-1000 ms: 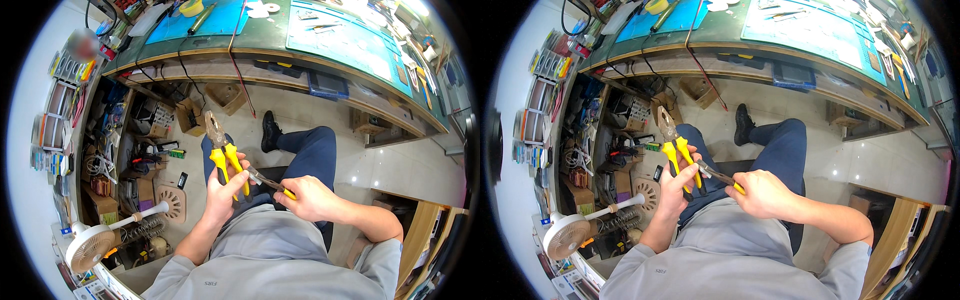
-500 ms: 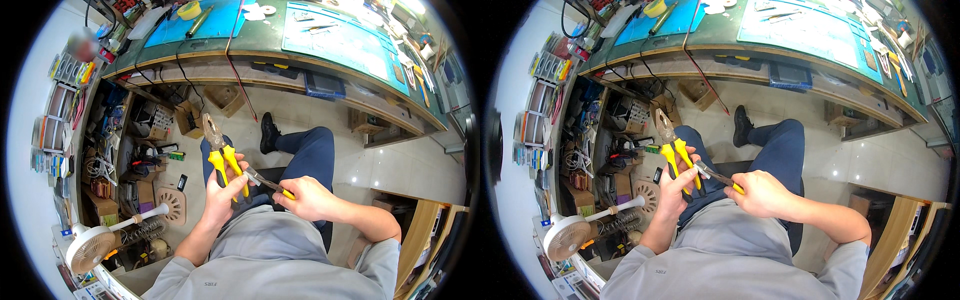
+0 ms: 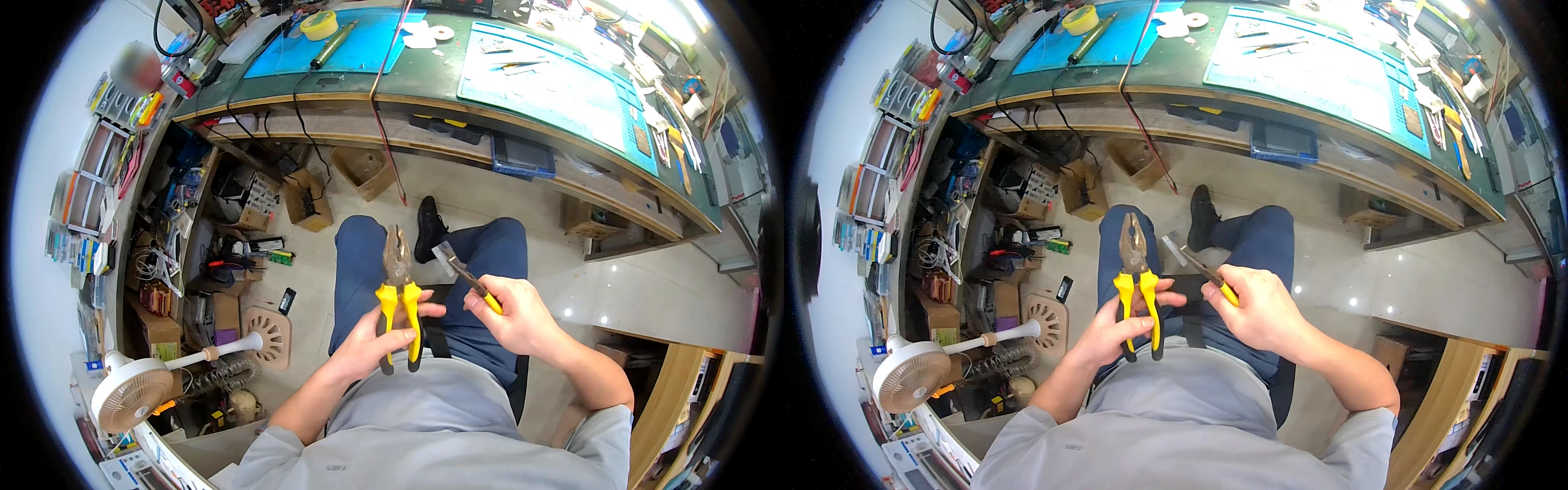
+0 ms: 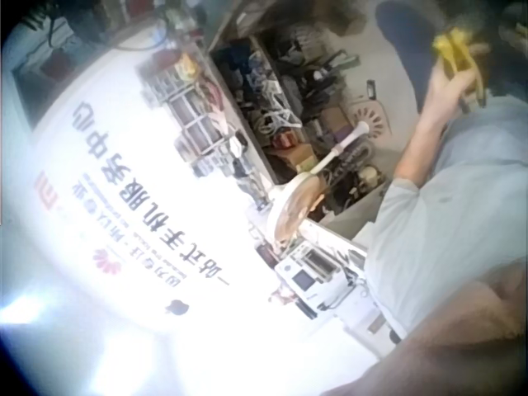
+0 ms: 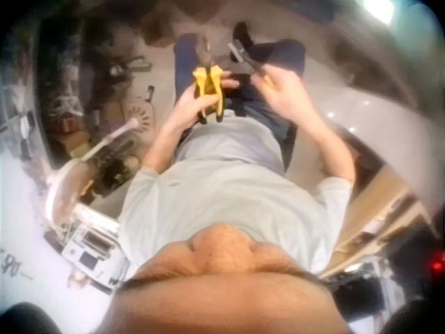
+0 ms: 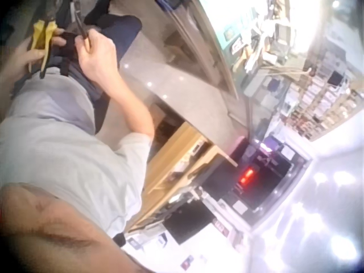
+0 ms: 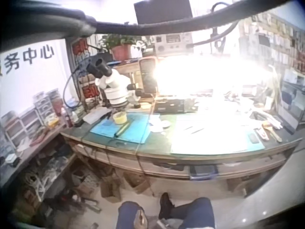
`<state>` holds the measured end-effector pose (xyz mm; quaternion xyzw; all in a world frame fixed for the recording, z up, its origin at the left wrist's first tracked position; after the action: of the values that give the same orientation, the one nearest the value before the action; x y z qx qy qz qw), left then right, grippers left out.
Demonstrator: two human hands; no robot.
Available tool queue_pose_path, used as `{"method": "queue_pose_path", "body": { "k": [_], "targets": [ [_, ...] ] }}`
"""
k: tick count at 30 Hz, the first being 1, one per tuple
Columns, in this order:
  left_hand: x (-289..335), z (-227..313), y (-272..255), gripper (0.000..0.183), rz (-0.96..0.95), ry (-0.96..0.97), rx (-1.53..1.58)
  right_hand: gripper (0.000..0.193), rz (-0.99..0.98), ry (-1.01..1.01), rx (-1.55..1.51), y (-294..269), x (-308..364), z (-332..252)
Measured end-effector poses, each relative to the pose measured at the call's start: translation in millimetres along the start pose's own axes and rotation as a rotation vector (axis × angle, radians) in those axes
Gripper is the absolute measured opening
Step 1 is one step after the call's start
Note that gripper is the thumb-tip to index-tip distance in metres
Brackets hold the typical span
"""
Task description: The person works at a cluttered electronics workbench, using pliers and a utility knife to manipulate small components and wires. They adjust the overhead light, cut a wire, and handle a small orange cylindrical object.
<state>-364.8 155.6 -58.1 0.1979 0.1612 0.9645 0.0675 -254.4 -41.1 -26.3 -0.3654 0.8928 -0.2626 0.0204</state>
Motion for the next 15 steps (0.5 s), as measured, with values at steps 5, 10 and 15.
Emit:
{"method": "queue_pose_path", "body": {
  "k": [5, 10, 15],
  "targets": [
    [-3.0, -11.3, 5.5, 0.062, -0.024, -0.024, -0.055, 0.028, -0.046, 0.008, -0.023, 4.9, 2.6, 6.6],
    [-11.9, -20.0, 3.9, 0.056, -0.029, -0.051, -0.144, 0.032, -0.013, 0.055, -0.032, 8.3, 0.6, 20.0],
    [-21.6, -29.0, 2.7, 0.05, -0.087, -0.083, -0.188, 0.034, -0.005, 0.173, -0.064, 0.8, 3.6, 27.9]
  ]
}}
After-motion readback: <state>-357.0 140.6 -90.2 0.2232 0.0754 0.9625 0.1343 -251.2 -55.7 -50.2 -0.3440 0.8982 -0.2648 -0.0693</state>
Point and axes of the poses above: each hand's wrist, its own x-axis away from the middle knuckle, its own y-axis out of the palm, z = x × y, the point moved 4 cm from there along -x, towards the middle knuckle, and after that the axes turned 2 degrees about -x, right-handed, at the moved point
